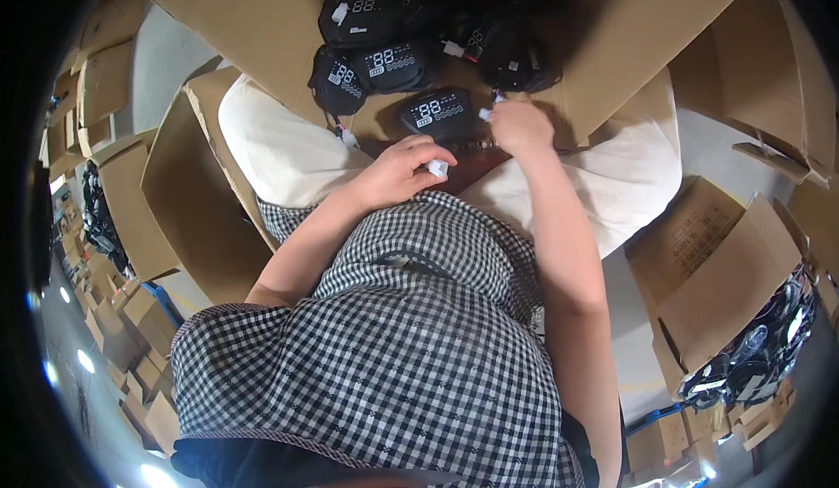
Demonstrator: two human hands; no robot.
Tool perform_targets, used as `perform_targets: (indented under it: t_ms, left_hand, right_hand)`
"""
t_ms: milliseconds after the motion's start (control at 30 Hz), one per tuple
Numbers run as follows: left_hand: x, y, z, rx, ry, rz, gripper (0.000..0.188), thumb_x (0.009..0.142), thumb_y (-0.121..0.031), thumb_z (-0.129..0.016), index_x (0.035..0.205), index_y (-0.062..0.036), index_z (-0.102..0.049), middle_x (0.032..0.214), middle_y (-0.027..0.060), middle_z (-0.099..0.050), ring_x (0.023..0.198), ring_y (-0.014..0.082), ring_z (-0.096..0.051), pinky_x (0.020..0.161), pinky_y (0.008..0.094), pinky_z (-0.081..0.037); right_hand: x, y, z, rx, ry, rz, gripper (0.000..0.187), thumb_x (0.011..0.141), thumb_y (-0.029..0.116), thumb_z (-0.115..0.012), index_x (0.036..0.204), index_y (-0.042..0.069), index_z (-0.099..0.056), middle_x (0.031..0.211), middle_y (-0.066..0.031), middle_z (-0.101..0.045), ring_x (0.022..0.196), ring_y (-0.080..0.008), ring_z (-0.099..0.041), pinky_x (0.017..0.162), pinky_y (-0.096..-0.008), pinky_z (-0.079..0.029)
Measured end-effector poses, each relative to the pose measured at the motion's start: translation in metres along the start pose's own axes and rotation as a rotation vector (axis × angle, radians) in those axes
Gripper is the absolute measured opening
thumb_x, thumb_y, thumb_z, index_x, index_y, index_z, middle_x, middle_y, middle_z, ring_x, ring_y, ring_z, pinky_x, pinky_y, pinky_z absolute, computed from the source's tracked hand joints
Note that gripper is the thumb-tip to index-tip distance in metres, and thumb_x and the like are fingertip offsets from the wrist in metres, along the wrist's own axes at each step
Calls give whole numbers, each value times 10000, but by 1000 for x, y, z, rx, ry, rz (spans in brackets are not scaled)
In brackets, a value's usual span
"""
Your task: The person inspects electronic display units by hand, checking their wire harnesses and connectors.
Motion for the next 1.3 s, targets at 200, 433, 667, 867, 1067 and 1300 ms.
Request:
perform_targets:
  t_ms: [200,433,667,867,1067,1300]
  left_hand:
    - [-1,-21,35,249,-285,-123,197,774,-151,-717,958,-126,-648,846,24,-649,857,229,-586,852,377,-400]
    - [9,-21,17,-30,-192,-241,391,822,18,-596,1201,-78,-595,1268,122,-561,1176,290,-538,981,365,-446]
    - [13,-22,-8,-97,36,-143,393,794,40,-628,1161,-100,-607,1061,85,-560,1020,251,-578,888,326,-480]
    - [12,2,3,-219,-116,-68,183,901,-100,-595,1074,-43,-618,975,83,-583,926,210,-578,836,307,-459]
    - [13,6,0,-239,-81,-40,177,908,-113,-592,1059,-23,-616,944,79,-582,908,199,-576,817,305,-461]
    - [9,12,-7,-75,-6,-44,171,875,-182,-628,991,-57,-625,881,101,-576,800,295,-589,692,352,-487]
  right_hand:
    - [13,3,-2,353,-119,-14,232,898,243,-537,941,53,-662,989,-195,-628,959,-356,-598,836,-443,-473]
    - [-78,53,27,723,49,366,108,853,119,-595,881,18,-617,867,-159,-592,809,-314,-579,737,-372,-462]
    - [-119,49,3,1157,177,361,121,913,89,-566,881,-5,-635,913,-51,-608,812,-118,-561,715,-251,-453]
    - [-128,13,23,1153,-75,-134,173,943,127,-549,895,-11,-641,750,-21,-629,652,-73,-533,589,-250,-454]
    - [-125,52,60,295,-373,218,109,864,159,-553,832,78,-618,771,-101,-667,669,-320,-641,584,-439,-497]
    - [-109,63,40,154,-202,333,126,869,200,-564,835,87,-609,749,-114,-646,690,-332,-628,601,-451,-483]
Point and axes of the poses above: each hand's wrist, its own x-axis towards the middle knuckle, its own z-axis out of the back of the hand, y = z × x, the point moved 9 cm from there along x, towards the middle knuckle
